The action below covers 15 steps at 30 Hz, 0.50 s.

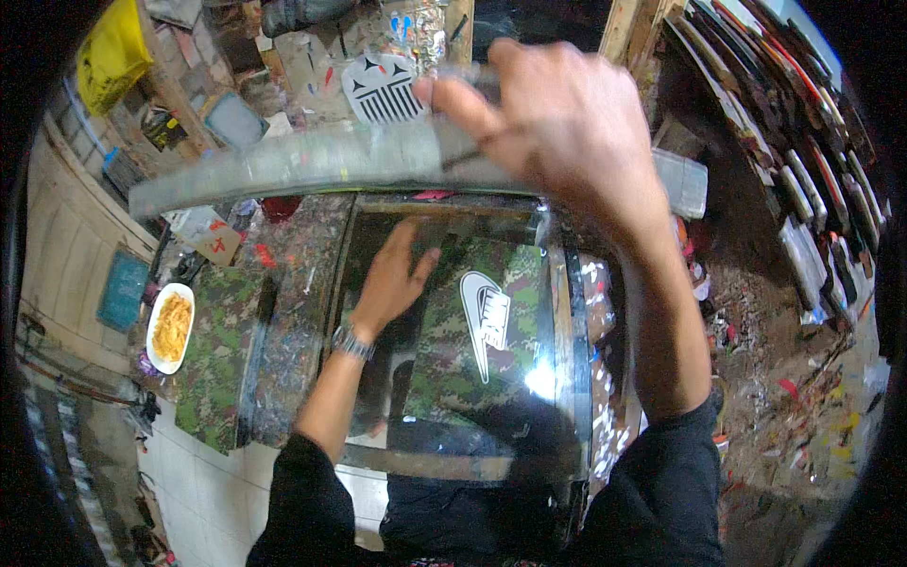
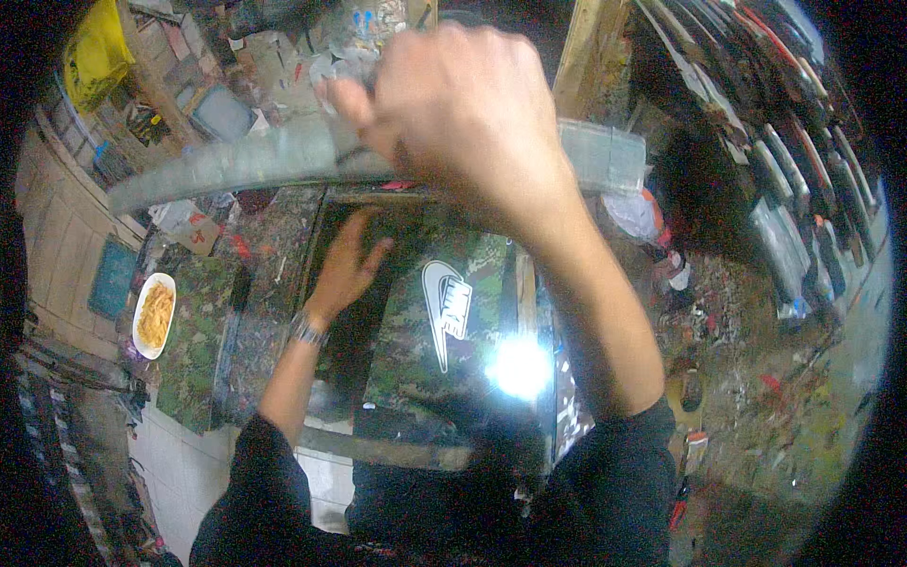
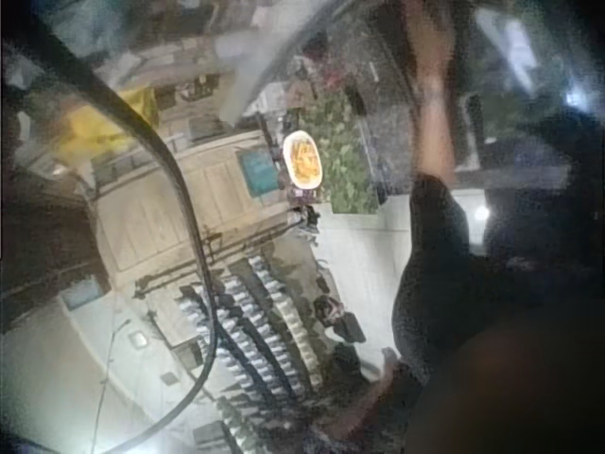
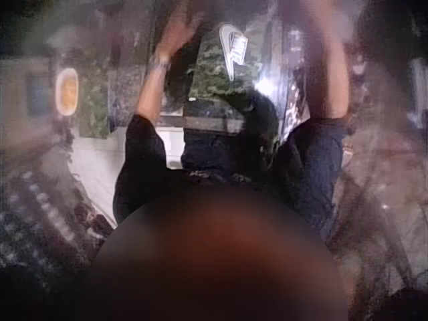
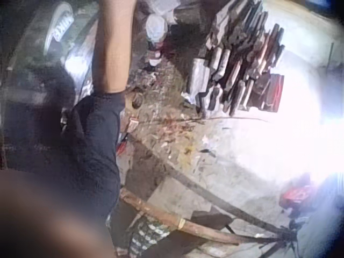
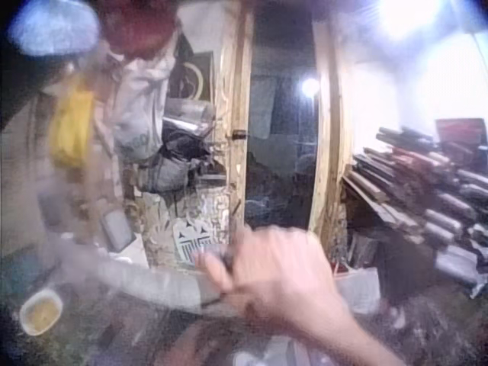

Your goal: The person performs screen printing by repeatedly placing a shoe-shaped stencil on a screen, pulling a squeegee across the mesh to transfer ink, and lifting the screen to reveal the printed pattern. The process is repeated multiple times on different sections of the screen.

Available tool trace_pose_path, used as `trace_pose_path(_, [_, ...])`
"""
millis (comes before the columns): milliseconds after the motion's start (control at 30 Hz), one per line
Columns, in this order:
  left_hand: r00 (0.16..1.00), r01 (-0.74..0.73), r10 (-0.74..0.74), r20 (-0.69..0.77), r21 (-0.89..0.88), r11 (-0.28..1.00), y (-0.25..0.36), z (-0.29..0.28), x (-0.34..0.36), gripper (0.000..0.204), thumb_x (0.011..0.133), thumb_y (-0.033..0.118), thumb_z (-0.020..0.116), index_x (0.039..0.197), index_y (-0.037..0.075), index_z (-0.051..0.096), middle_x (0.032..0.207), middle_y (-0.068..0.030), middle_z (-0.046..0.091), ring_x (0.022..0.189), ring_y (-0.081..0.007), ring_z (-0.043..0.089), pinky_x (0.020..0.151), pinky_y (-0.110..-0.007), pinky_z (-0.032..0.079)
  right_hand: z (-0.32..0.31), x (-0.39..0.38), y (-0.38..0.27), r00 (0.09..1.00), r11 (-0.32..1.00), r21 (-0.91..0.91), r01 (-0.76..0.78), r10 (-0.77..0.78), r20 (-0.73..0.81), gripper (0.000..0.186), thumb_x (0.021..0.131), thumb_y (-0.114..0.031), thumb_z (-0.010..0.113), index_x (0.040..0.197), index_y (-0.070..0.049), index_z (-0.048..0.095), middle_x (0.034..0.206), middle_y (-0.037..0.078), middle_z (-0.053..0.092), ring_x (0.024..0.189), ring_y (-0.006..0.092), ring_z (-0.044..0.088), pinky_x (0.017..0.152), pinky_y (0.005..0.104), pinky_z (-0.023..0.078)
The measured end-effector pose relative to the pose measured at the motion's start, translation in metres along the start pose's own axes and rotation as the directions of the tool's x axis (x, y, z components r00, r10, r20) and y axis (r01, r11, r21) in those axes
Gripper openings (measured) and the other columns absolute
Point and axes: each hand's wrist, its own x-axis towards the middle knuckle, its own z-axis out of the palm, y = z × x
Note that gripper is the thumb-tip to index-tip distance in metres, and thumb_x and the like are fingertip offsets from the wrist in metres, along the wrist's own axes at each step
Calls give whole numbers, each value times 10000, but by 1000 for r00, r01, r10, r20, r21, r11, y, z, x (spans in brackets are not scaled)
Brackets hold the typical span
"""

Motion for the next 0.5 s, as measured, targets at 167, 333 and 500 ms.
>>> trace_pose_path(167, [968,-131,24,249,425,896,-92,94,5,539,1030,400,572,1429,40,546,1525,-203,512,1478,-369,385,1123,-561,415,-39,57,17,889,970,73,-232,181,421,773,1033,-641,388,735,2,696,665,171,691,679,314,732,783,463,614])
trace_pose_path(333, [845,-235,-5,535,381,894,-89,96,-14,366,1035,322,544,1184,36,717,1438,-212,589,1288,-399,581,1083,-511,464,27,106,83,969,987,158,32,-70,238,291,1054,-412,415,1233,-242,569,1072,186,648,1014,304,662,977,410,514])
trace_pose_path(500, [813,496,-549,-193,-264,827,-42,-5,-95,218,977,138,695,1063,-49,622,826,-157,678,717,-219,629,665,-355,492,45,139,110,981,979,-146,140,-117,156,425,1072,-317,459,1480,-366,569,1372,176,612,1241,331,606,1114,395,429])
